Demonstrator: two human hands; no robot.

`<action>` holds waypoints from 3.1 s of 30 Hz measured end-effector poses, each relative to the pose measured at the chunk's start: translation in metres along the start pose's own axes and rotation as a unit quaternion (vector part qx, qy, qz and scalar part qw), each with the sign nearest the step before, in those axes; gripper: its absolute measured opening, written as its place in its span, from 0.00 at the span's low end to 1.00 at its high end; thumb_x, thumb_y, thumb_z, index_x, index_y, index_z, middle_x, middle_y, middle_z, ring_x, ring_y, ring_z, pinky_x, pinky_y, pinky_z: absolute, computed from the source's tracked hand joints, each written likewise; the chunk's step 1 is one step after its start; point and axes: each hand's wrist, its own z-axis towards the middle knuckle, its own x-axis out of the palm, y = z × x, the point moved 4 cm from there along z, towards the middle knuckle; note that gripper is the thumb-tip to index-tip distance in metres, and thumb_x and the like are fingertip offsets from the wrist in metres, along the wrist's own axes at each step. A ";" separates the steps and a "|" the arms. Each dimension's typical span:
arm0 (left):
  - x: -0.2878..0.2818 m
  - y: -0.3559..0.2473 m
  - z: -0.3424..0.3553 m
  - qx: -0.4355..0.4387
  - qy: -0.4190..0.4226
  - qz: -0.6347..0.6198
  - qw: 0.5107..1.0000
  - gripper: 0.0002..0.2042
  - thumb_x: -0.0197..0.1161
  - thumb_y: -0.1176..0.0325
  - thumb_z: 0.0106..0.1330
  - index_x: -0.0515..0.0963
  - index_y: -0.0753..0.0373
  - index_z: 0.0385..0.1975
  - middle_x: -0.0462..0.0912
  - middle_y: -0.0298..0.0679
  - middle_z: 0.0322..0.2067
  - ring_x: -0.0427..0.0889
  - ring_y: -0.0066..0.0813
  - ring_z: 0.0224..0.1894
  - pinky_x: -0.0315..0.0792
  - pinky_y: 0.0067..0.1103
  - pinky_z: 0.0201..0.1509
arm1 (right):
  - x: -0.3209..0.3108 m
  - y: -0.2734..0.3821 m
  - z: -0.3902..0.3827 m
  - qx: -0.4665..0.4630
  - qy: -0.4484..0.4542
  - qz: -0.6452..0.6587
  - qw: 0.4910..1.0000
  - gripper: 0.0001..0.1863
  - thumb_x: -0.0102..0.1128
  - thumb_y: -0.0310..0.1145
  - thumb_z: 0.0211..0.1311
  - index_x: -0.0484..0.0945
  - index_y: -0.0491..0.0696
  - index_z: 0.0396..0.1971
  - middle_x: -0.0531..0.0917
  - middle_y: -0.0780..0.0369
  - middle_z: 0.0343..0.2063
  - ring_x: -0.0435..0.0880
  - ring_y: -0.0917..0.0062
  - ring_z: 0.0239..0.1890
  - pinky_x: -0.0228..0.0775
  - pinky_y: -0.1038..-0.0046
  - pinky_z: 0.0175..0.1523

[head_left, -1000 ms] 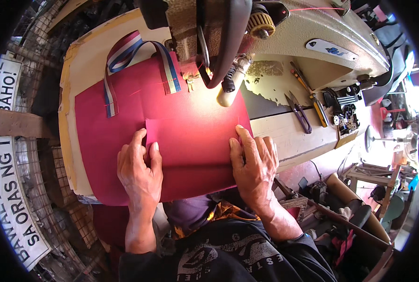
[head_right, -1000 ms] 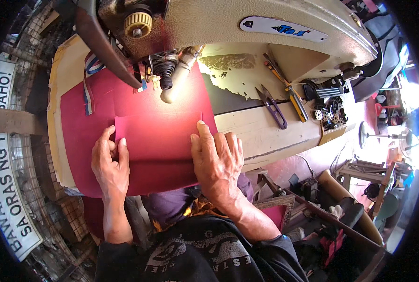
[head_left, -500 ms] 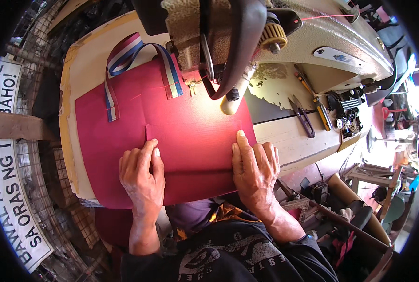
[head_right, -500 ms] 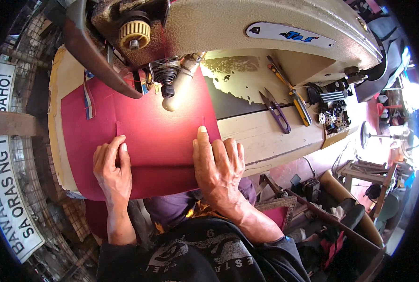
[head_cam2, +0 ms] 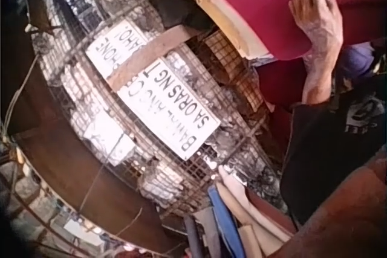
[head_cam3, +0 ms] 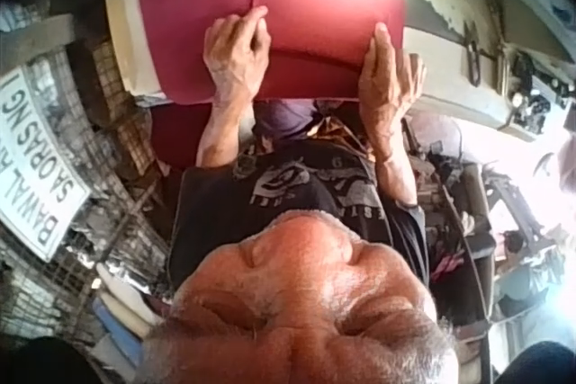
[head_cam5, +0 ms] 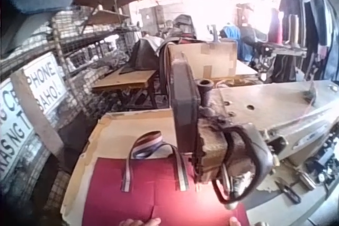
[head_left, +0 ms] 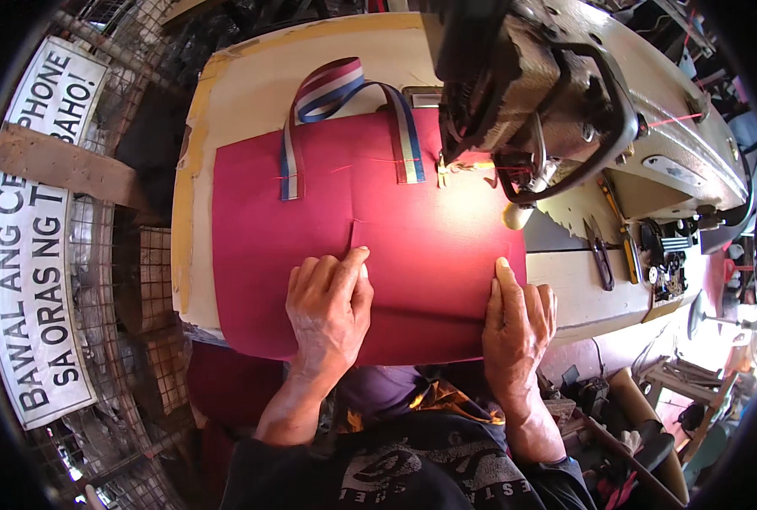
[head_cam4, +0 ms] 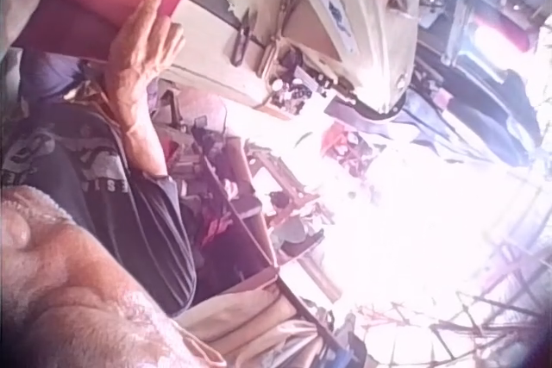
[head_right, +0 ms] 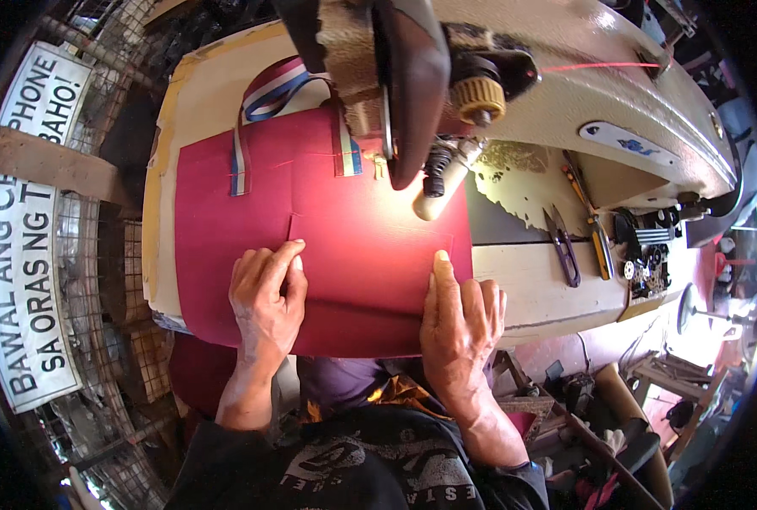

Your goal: Sewing straps and finishing a pink fabric bag using an industrial sewing machine.

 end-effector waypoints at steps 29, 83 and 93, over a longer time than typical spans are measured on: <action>0.003 -0.011 0.010 0.076 0.068 0.078 0.992 0.08 0.62 0.81 0.62 0.79 0.66 0.41 0.80 0.41 0.55 0.76 0.42 0.60 0.68 0.37 0.64 | -0.003 0.003 0.003 0.017 0.022 0.018 0.999 0.19 0.69 0.22 0.54 0.85 0.46 0.49 0.77 0.61 0.29 0.77 0.66 0.33 0.69 0.63 0.40; -0.002 -0.049 -0.044 0.171 0.228 0.120 0.951 0.44 0.54 0.32 0.64 0.59 0.57 0.74 0.50 0.51 0.75 0.49 0.73 0.73 0.57 0.56 0.73 | -0.029 -0.021 0.029 -0.418 0.238 0.095 0.872 0.27 0.60 0.31 0.52 0.79 0.45 0.55 0.78 0.60 0.51 0.78 0.64 0.56 0.84 0.70 0.49; 0.003 -0.052 -0.046 0.176 0.269 0.135 0.937 0.48 0.53 0.28 0.59 0.59 0.54 0.75 0.45 0.45 0.78 0.45 0.79 0.73 0.50 0.62 0.74 | -0.024 -0.008 0.024 -0.385 0.224 0.099 0.890 0.27 0.64 0.36 0.49 0.82 0.45 0.52 0.79 0.66 0.49 0.77 0.65 0.52 0.83 0.68 0.51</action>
